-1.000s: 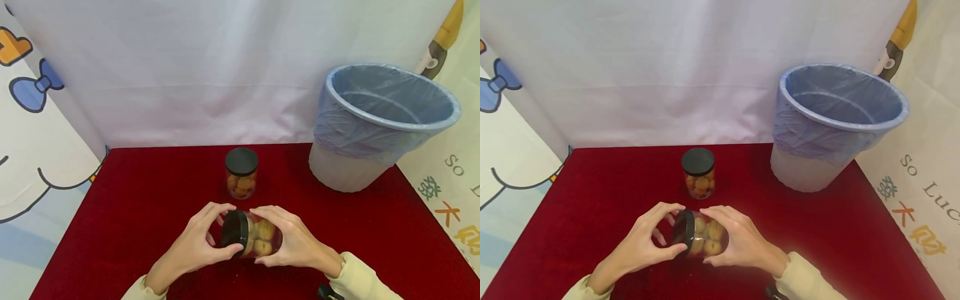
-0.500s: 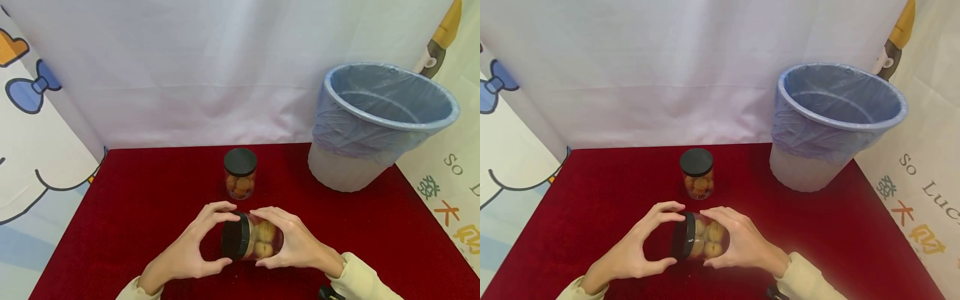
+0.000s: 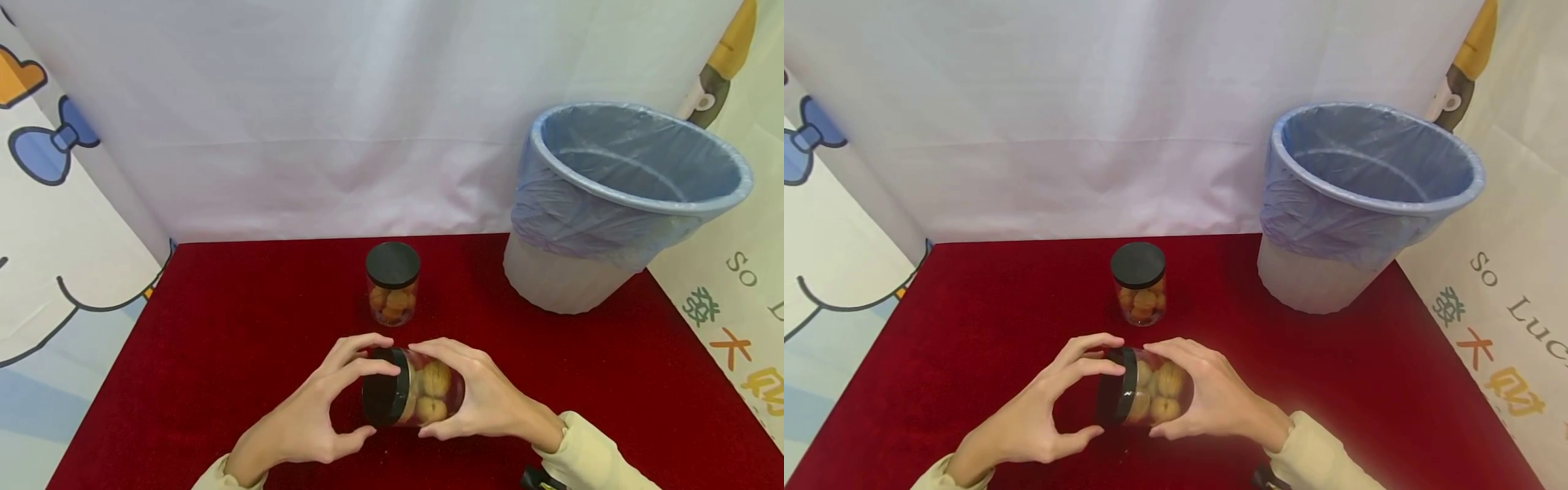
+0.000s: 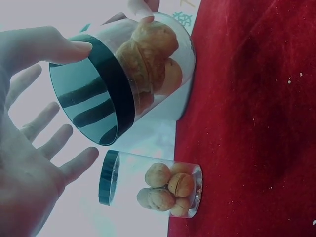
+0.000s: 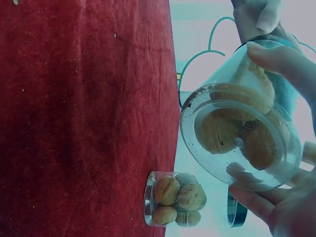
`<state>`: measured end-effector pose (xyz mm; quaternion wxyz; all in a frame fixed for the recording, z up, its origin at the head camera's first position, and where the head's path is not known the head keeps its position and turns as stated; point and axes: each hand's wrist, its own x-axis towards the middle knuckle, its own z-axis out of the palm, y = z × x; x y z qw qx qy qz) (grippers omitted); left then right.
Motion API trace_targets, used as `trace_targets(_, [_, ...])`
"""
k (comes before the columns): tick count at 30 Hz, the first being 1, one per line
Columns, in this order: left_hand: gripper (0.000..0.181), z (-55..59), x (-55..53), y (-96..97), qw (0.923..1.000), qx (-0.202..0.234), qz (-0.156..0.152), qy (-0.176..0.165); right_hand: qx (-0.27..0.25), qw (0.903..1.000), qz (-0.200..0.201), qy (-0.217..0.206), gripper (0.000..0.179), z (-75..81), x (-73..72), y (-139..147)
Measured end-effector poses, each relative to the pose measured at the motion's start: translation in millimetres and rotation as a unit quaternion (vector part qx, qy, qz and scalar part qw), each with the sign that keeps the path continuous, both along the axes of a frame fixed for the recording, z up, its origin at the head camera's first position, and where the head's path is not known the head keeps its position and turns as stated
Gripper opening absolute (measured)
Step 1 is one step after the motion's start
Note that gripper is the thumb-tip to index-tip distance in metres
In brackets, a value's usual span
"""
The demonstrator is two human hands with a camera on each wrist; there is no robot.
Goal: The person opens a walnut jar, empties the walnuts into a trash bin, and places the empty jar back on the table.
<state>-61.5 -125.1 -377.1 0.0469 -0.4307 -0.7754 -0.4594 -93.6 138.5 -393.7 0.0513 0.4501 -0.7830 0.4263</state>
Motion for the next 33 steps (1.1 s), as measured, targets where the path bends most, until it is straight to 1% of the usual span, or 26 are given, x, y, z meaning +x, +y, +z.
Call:
trace_targets(9, [0.078, -0.9, 1.2, 3.3, 1.0, -0.003, -0.002, -0.004, -0.011, 0.9999, 0.008, 0.0, 0.09, -0.8, 0.4, -0.3])
trace_targets(15, [0.077, -2.2, 1.0, 4.9, 1.0, 0.008, -0.003, -0.002, -0.01, 0.9999, 0.009, -0.001, 0.086, -0.9, 1.3, -0.1])
trace_targets(20, [0.077, -3.9, 0.8, 5.0, 0.9999, 0.008, 0.009, -0.005, -0.002, 1.0, 0.005, 0.001, 0.086, -1.7, 1.6, 0.3])
trace_targets(24, [0.078, -4.1, 1.2, 5.2, 0.9996, 0.004, 0.025, -0.012, 0.001, 1.0, 0.004, 0.004, 0.086, -2.0, 2.8, 0.5])
trace_targets(27, [0.079, -4.0, 1.1, 6.0, 0.9991, 0.002, 0.04, -0.01, -0.001, 0.9999, 0.004, 0.009, 0.086, -2.1, 3.2, 0.3])
trace_targets(30, [0.078, -4.2, 0.7, 6.9, 0.9986, 0.007, 0.05, -0.012, -0.001, 0.9999, 0.004, 0.013, 0.087, -1.9, 3.3, 0.0])
trace_targets(33, [0.076, -5.2, 0.3, 7.9, 0.9983, 0.016, 0.054, -0.016, 0.003, 0.9999, 0.001, 0.015, 0.088, -1.6, 3.7, -0.1])
